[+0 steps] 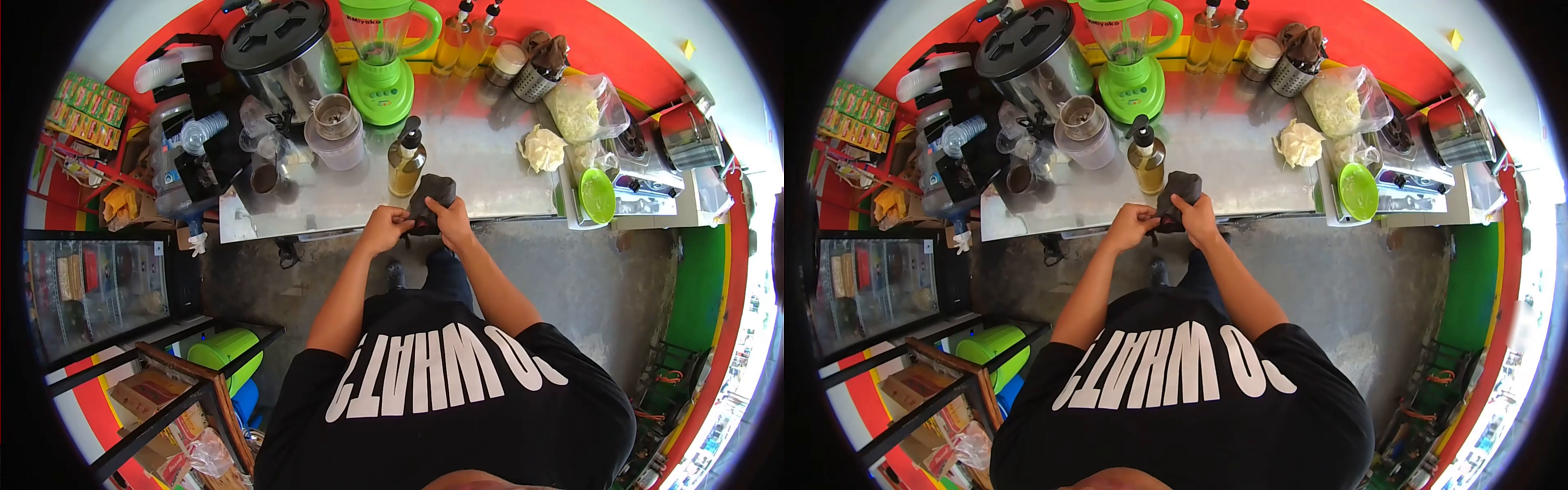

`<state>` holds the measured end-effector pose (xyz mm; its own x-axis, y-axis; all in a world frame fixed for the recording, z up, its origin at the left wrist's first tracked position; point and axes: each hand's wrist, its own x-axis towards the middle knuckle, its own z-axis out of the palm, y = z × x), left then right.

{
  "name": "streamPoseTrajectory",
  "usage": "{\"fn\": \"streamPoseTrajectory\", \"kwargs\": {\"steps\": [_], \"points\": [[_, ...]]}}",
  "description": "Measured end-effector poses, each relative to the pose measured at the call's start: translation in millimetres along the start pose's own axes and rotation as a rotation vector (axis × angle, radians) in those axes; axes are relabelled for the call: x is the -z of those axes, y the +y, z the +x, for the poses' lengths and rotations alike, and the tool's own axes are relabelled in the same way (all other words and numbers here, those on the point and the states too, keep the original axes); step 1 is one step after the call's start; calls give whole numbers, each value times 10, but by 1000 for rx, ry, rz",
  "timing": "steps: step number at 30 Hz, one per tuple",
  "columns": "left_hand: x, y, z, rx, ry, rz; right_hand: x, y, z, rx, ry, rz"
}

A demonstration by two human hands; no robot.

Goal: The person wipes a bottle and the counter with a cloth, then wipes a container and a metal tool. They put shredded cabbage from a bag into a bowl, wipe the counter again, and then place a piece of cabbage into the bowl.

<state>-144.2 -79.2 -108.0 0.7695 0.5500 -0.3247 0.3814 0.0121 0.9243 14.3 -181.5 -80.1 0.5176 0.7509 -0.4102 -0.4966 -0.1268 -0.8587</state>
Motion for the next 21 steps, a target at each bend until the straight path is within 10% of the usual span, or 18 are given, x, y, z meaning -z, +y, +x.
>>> {"fn": "streamPoseTrajectory", "kwargs": {"steps": [10,21], "points": [[511,636,-81,-266,390,52,173,10,85,411,304,-981],[923,1258,267,-490,56,20,207,201,65,484,116,-1055]]}}
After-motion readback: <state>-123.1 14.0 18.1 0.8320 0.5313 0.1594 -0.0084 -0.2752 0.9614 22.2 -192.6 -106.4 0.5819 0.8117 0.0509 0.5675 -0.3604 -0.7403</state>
